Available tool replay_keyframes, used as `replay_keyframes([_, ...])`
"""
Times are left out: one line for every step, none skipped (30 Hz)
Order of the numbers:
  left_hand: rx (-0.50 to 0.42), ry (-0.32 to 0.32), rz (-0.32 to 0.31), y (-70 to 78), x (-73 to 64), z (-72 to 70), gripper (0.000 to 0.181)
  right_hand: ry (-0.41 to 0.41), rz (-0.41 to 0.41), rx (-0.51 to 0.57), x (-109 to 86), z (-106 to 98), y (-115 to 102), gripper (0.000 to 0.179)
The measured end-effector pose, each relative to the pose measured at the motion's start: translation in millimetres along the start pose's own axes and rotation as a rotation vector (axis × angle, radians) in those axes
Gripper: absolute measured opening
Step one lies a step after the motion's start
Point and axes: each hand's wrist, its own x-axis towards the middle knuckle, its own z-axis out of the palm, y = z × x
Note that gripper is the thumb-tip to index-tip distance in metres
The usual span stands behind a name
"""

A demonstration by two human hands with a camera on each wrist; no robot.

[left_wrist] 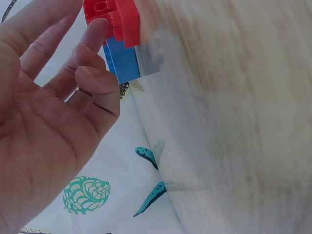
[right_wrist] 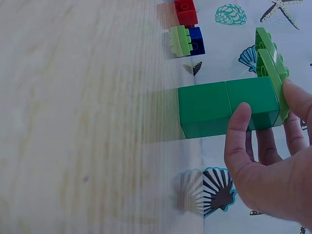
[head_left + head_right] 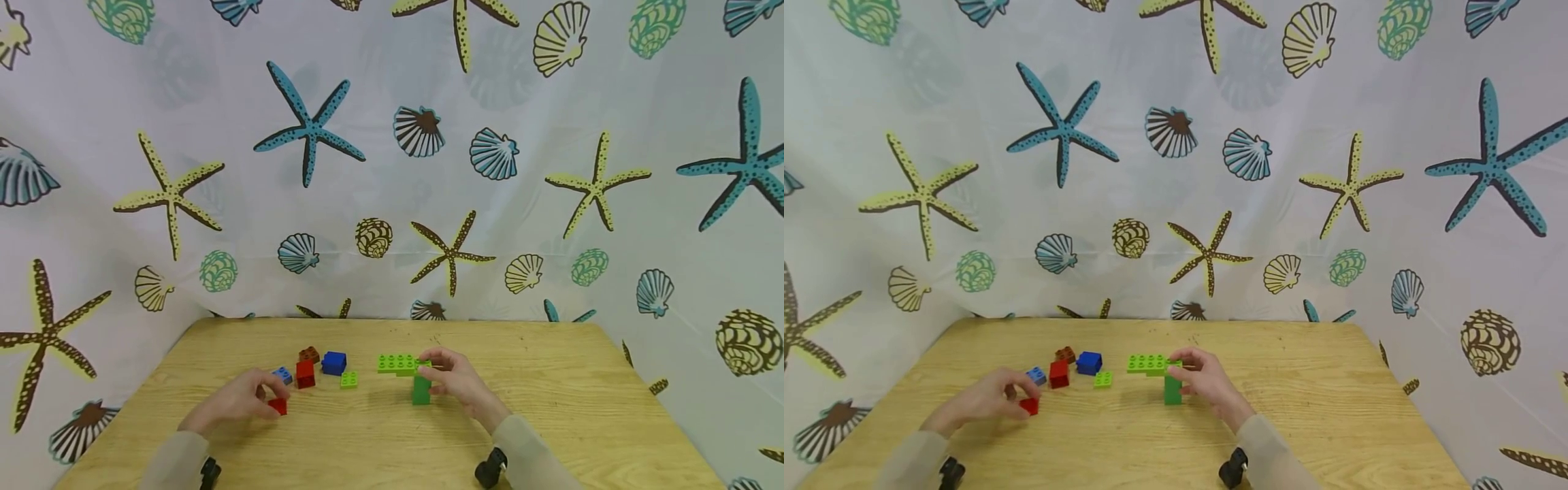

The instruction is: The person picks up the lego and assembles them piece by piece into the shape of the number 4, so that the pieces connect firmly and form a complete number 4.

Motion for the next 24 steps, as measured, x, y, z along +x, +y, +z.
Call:
replay_keyframes([-0.005, -0.005, -0.002, -0.3, -0.4, -0.5, 0.029, -0.001, 0.0, 0.001, 0.2, -0.2, 0.2, 0.033])
replay_keyframes([-0.012, -0.009, -0.005, -0.6, -0.6, -0.8, 0.029, -0.003, -0.001, 0.002, 0.4, -0.4, 0.2, 0.033])
replay_keyframes([-0.02, -0.011, -0.011, -0.6, -0.7, -0.9, 0.03, -0.005, -0.002, 0.002, 0.6, -0.5, 0.2, 0.033])
replay_keyframes([-0.019, -0.01, -0.015, -0.8, -0.4, -0.8, 0.031, -0.006, -0.003, 0.003, 0.8, -0.7, 0.3, 0.033])
replay_keyframes([-0.016, -0.008, -0.016, -1.0, -0.1, -0.7, 0.031, -0.006, -0.004, 0.003, 0.9, -0.8, 0.4, 0.033])
replay_keyframes([-0.015, -0.007, -0.015, -1.2, 0.3, -0.6, 0.032, -0.006, -0.003, 0.003, 1.0, -0.8, 0.3, 0.033])
replay_keyframes([-0.014, -0.007, -0.016, -1.4, 0.6, -0.4, 0.033, -0.006, -0.003, 0.003, 0.9, -0.7, 0.2, 0.033])
replay_keyframes([-0.007, -0.006, -0.02, -1.8, 0.9, -0.3, 0.034, -0.006, -0.002, 0.002, 0.8, -0.7, 0.2, 0.033])
replay_keyframes([0.001, -0.007, -0.028, -2.2, 1.4, 0.0, 0.035, -0.005, -0.001, 0.002, 0.6, -0.7, 0.1, 0.033])
replay_keyframes([0.007, -0.009, -0.038, -2.8, 1.8, 0.3, 0.036, -0.003, 0.001, 0.002, 0.5, -0.5, 0.1, 0.033])
replay_keyframes([0.011, -0.012, -0.051, -3.3, 2.2, 0.6, 0.036, -0.003, 0.001, 0.001, 0.4, -0.4, 0.1, 0.033])
replay_keyframes([0.02, -0.014, -0.063, -3.6, 2.5, 0.8, 0.037, -0.002, 0.003, 0.002, 0.3, -0.3, 0.1, 0.033])
replay_keyframes([0.024, -0.015, -0.078, -4.0, 2.7, 1.1, 0.037, -0.002, 0.002, 0.002, 0.3, -0.2, 0.1, 0.032])
replay_keyframes([0.03, -0.016, -0.092, -4.4, 3.0, 1.5, 0.038, -0.002, 0.002, 0.003, 0.3, -0.2, 0.1, 0.032])
replay_keyframes([0.03, -0.014, -0.111, -4.4, 3.2, 2.0, 0.037, -0.002, 0.001, 0.003, 0.4, -0.2, 0.1, 0.032])
replay_keyframes([0.034, -0.014, -0.12, -4.6, 3.5, 2.5, 0.037, -0.002, 0.001, 0.003, 0.5, -0.1, 0.1, 0.032])
replay_keyframes([0.038, -0.014, -0.126, -4.6, 3.7, 2.9, 0.036, -0.002, 0.0, 0.002, 0.6, -0.1, 0.1, 0.032])
replay_keyframes([0.04, -0.013, -0.133, -4.2, 3.7, 3.5, 0.036, -0.001, 0.0, 0.001, 0.7, -0.1, 0.0, 0.032])
replay_keyframes([0.035, -0.013, -0.14, -3.8, 3.8, 4.0, 0.036, -0.001, 0.0, 0.001, 0.8, -0.1, 0.0, 0.032])
replay_keyframes([0.033, -0.014, -0.145, -3.5, 4.0, 4.5, 0.036, -0.001, 0.0, 0.001, 0.9, -0.1, -0.1, 0.032])
replay_keyframes([0.03, -0.014, -0.15, -3.1, 4.2, 4.8, 0.036, -0.002, -0.001, 0.001, 0.9, -0.2, 0.0, 0.033])
replay_keyframes([0.026, -0.015, -0.152, -2.7, 4.4, 5.0, 0.037, -0.002, 0.0, 0.0, 0.9, -0.2, -0.1, 0.033])
replay_keyframes([0.016, -0.014, -0.165, -2.3, 4.4, 5.1, 0.037, -0.004, 0.0, 0.001, 0.8, -0.2, -0.1, 0.033])
replay_keyframes([0.007, -0.014, -0.174, -1.8, 4.5, 5.2, 0.038, -0.005, -0.001, 0.003, 0.7, -0.2, -0.1, 0.033])
